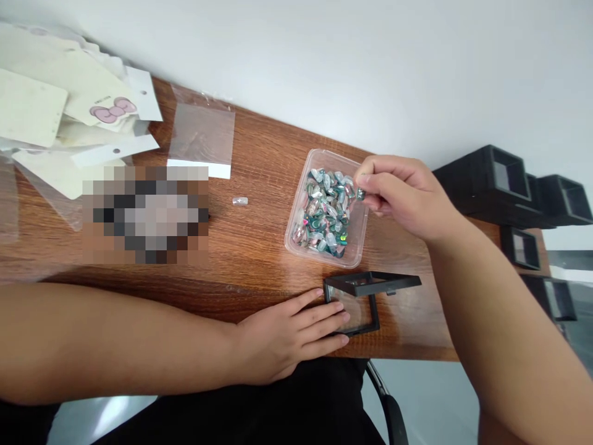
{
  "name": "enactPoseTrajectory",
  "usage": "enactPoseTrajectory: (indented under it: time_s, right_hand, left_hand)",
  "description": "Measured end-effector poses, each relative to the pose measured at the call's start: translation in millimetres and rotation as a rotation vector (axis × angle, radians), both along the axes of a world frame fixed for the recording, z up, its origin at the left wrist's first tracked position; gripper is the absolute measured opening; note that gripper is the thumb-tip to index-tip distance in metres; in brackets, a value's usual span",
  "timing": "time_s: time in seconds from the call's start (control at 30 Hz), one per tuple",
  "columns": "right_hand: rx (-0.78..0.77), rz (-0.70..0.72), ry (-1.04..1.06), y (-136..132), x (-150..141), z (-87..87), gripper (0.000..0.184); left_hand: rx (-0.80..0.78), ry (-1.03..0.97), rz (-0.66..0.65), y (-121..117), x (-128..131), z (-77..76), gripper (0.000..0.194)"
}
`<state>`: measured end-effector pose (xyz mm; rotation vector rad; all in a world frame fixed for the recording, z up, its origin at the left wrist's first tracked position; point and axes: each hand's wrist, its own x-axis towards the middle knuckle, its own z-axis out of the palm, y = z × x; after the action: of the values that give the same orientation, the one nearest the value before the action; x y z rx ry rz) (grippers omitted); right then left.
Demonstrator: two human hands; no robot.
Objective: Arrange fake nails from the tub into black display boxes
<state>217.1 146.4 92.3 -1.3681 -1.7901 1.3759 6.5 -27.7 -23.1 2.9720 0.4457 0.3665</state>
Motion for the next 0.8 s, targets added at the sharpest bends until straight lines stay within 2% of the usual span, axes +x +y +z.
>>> enactPoseTrajectory:
  time_s: [0.23,0.67,0.8]
  right_hand:
    - [0.146,0.057,-0.109,-7.5,-0.4,3.0,0.015]
    - [0.187,0.094,-0.100,-15.4,1.1,7.2,0.008]
    - [0.294,0.085,-0.104,-28.5,15.0,22.0,0.008]
  left_hand:
    - [-0.013,-0.010,-0.004,2.1,-1.3,3.7,0.071]
    - [-0.026,-0.007,-0.002,3.2,-3.0,6.4,0.070]
    - [-0.043,-0.023,-0.006,3.8,-3.3,6.8,0.073]
